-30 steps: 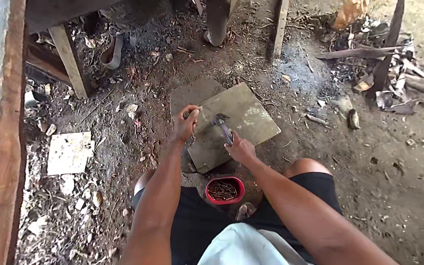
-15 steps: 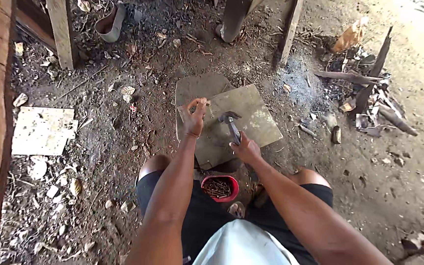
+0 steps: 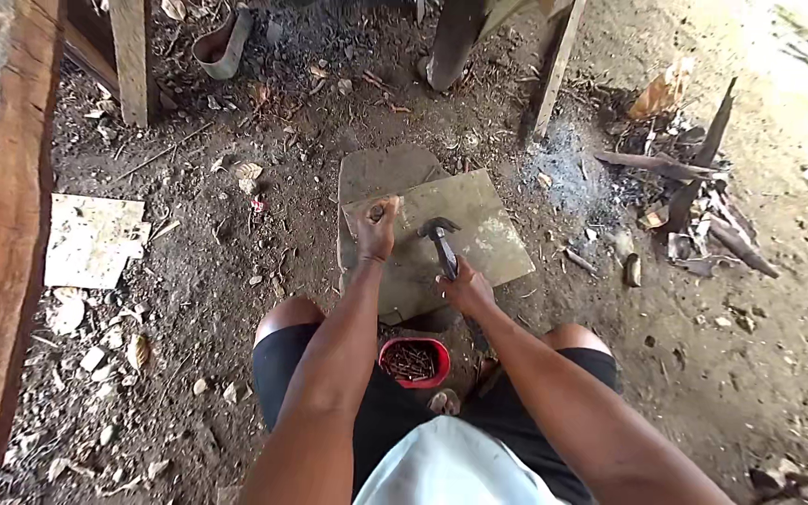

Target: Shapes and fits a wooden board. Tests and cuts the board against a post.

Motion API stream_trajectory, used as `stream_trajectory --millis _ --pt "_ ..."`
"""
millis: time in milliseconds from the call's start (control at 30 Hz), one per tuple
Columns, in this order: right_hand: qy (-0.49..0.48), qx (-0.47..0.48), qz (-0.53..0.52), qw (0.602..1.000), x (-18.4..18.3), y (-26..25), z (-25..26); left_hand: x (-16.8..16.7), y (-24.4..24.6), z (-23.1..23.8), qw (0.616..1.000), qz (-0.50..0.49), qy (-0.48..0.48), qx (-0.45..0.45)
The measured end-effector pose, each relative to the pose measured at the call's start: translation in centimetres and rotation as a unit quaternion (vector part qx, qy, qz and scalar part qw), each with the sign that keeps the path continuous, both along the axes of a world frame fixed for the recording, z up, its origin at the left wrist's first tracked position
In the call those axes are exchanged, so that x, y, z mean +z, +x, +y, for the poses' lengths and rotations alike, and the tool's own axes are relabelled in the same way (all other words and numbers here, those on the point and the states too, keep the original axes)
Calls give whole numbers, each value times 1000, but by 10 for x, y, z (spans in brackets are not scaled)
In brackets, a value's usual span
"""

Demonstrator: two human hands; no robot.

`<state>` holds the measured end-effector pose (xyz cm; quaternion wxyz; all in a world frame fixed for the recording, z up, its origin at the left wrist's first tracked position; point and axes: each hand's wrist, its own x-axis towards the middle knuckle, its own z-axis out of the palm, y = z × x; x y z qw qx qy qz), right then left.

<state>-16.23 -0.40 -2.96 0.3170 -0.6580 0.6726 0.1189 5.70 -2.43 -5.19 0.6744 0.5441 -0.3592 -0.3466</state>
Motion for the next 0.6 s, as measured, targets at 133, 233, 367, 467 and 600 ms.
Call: stream_trajectory --millis 133,233,367,467,600 --pt "-6 5 3 1000 2 0 -2 27 39 1 988 -131 82 19" --pt "-3 7 9 1000 -1 -2 -1 38 66 1 993 -105 21 49" --pt "-5 8 12 1000 -1 -1 -3 33 47 -5 995 48 -57 67" --pt "-7 7 6 1000 0 -1 -3 0 34 -10 994 28 -5 106" --pt "-1 6 4 1000 0 -2 -3 13 46 3 980 -153 109 66"
